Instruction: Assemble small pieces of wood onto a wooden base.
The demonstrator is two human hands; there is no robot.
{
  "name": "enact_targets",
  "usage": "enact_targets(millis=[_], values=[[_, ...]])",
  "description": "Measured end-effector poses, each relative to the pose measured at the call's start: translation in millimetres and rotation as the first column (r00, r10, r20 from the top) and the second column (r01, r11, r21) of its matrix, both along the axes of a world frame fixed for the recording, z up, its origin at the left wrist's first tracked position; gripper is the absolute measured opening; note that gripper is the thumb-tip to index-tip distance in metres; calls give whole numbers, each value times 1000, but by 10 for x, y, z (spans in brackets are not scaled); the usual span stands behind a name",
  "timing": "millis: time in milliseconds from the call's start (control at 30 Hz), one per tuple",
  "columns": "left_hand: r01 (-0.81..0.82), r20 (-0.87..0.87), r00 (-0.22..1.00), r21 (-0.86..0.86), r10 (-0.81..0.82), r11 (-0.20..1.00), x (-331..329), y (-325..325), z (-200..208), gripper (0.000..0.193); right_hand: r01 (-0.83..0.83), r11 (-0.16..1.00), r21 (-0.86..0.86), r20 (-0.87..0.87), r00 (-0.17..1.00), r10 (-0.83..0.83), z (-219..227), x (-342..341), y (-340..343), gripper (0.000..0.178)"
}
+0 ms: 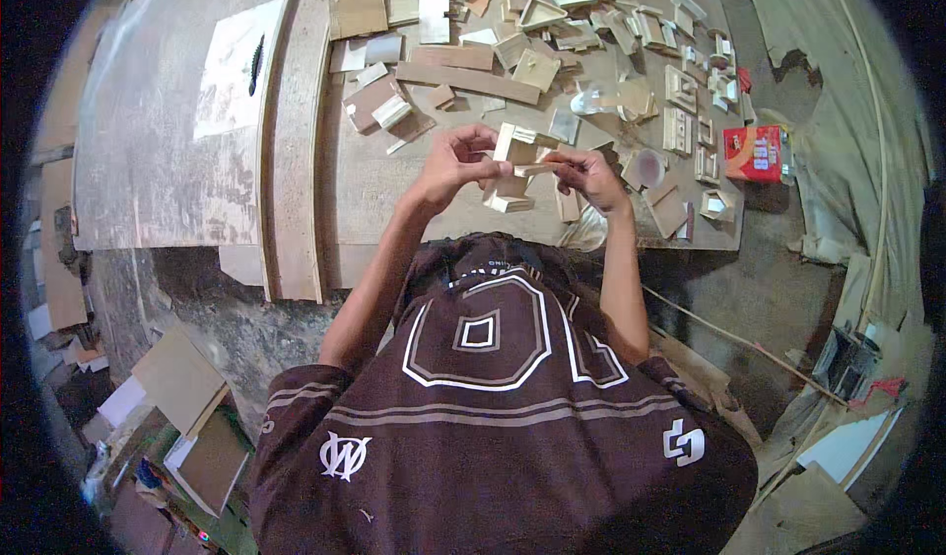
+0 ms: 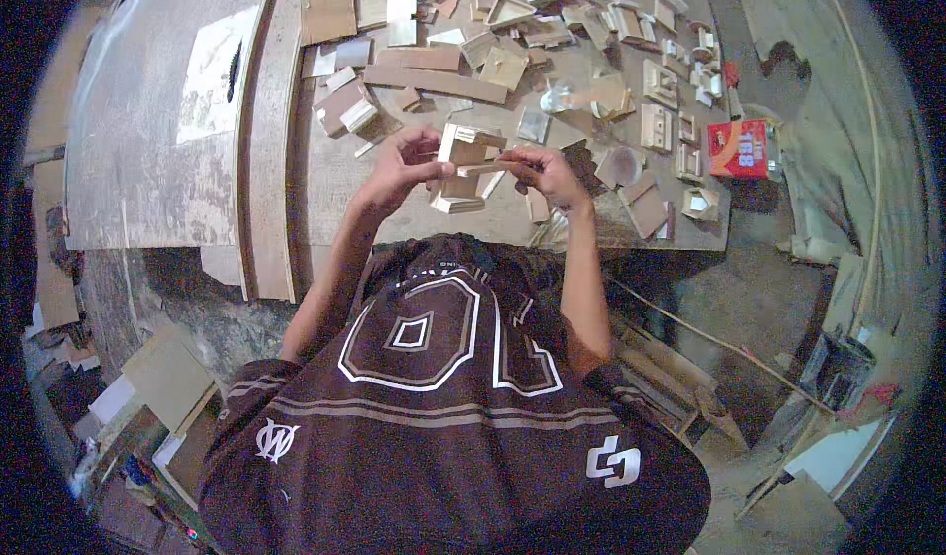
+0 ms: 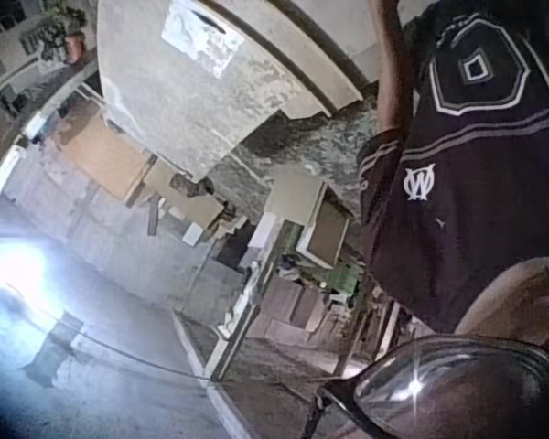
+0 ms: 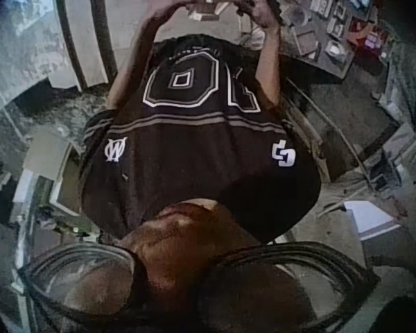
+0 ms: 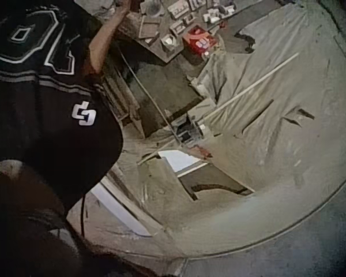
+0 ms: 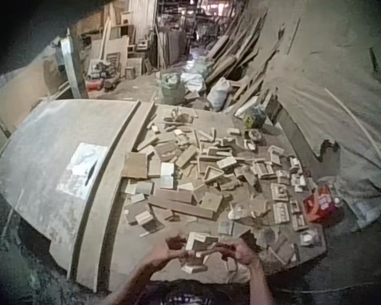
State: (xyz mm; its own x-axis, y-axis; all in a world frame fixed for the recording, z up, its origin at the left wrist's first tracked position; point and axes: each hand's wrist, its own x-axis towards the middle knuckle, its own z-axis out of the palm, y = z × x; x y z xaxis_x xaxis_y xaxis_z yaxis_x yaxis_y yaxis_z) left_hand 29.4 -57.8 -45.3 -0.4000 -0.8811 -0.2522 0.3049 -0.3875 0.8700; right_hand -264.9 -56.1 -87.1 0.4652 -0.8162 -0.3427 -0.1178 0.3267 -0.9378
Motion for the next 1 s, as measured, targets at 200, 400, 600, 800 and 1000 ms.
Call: enact_targets(millis=[200, 400, 600, 800, 1000], values=[[69, -238, 970, 79, -48, 995, 20, 30, -223, 27, 75, 997, -27, -9, 997, -75, 57, 86, 87, 37], [127, -419, 907, 165, -47, 978, -45, 64, -256, 39, 63, 998, -20, 37, 997, -62, 63, 98, 115, 38], [145, -465, 882, 124, -71, 982, -112, 47, -119, 50, 22, 999, 41, 76, 997, -25, 122, 65, 60, 41], [156, -483, 872, 114, -82, 981, -144, 45, -38, 50, 9, 998, 66, 73, 997, -14, 209, 76, 11, 39], [145, -452, 888, 100, -85, 984, -140, 51, -1, 49, 31, 996, 81, 52, 998, -35, 249, 94, 9, 38]])
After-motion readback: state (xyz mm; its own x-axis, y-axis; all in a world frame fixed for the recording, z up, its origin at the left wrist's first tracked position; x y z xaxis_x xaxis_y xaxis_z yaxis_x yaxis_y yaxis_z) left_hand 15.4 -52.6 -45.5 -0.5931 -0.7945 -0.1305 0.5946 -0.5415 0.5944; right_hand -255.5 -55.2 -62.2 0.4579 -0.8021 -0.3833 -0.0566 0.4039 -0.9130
